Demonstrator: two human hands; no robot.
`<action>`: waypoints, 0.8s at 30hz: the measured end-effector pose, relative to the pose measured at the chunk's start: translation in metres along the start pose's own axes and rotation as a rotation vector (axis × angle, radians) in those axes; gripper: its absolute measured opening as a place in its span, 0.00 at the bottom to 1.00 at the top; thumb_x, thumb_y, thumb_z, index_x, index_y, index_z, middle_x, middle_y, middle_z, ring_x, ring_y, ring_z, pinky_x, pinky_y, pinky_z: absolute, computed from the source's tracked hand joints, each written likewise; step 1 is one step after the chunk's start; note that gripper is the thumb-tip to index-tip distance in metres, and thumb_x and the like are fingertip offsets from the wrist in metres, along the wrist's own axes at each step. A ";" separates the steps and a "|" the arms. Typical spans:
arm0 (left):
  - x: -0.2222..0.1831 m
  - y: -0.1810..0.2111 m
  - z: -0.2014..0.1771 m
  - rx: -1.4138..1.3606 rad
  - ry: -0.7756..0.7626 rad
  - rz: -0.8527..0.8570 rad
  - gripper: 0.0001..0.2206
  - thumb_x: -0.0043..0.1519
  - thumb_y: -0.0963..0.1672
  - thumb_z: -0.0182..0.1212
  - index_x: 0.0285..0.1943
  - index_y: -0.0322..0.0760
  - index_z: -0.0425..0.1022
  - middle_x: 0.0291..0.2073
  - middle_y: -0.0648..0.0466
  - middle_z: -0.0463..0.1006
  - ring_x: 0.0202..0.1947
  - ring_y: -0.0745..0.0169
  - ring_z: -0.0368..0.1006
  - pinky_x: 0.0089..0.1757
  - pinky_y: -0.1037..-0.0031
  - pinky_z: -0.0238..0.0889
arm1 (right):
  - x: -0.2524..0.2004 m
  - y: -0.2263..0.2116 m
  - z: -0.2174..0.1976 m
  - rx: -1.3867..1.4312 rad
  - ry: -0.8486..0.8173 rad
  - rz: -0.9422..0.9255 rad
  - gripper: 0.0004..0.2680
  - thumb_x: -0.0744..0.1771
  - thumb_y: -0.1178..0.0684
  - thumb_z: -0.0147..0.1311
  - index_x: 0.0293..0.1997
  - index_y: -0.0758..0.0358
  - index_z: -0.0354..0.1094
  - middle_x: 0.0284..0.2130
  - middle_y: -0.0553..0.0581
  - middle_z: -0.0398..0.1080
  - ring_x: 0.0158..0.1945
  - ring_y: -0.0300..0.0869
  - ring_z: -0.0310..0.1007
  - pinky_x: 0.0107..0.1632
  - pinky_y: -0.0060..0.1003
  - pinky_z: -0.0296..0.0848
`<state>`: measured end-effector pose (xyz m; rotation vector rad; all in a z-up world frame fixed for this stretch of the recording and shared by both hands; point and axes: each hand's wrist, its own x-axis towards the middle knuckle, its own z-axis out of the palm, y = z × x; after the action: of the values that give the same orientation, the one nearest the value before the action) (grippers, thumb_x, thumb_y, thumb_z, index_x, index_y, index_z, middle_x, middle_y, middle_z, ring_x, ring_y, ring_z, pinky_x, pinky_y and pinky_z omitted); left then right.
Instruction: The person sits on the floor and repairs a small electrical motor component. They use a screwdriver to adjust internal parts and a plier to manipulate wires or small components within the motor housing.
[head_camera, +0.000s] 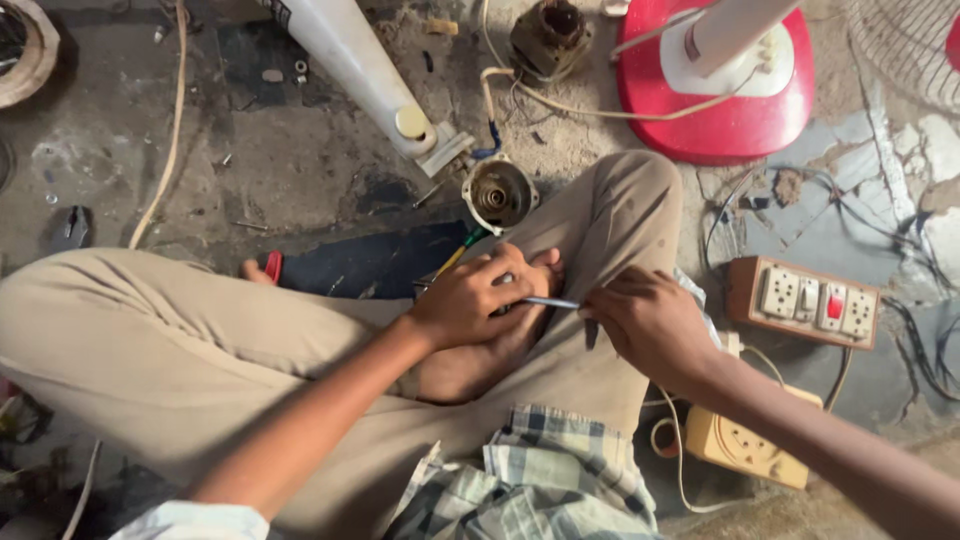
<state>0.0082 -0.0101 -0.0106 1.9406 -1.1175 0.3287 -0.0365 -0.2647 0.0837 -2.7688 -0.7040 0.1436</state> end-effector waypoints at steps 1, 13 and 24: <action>-0.003 0.002 0.001 0.041 -0.002 -0.018 0.11 0.61 0.48 0.67 0.49 0.44 0.76 0.46 0.51 0.74 0.43 0.48 0.78 0.44 0.62 0.74 | 0.003 0.002 0.000 -0.040 0.001 -0.026 0.05 0.62 0.55 0.58 0.37 0.59 0.75 0.34 0.53 0.77 0.44 0.49 0.73 0.46 0.46 0.69; -0.007 0.005 0.008 0.219 -0.028 0.073 0.11 0.64 0.47 0.65 0.52 0.42 0.75 0.53 0.38 0.71 0.44 0.46 0.78 0.40 0.63 0.75 | -0.007 -0.003 0.020 -0.157 -0.047 -0.105 0.06 0.61 0.52 0.57 0.37 0.57 0.76 0.34 0.50 0.76 0.44 0.45 0.73 0.47 0.45 0.67; 0.000 0.021 0.005 -0.166 -0.125 -0.118 0.38 0.54 0.51 0.73 0.70 0.30 0.61 0.63 0.39 0.66 0.60 0.37 0.67 0.59 0.56 0.61 | -0.002 -0.016 0.000 0.474 -0.277 0.334 0.07 0.66 0.52 0.55 0.32 0.63 0.75 0.24 0.57 0.75 0.29 0.50 0.77 0.36 0.42 0.73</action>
<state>-0.0089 -0.0191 -0.0021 1.8891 -1.0688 0.0496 -0.0452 -0.2522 0.0888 -2.3973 -0.2141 0.6784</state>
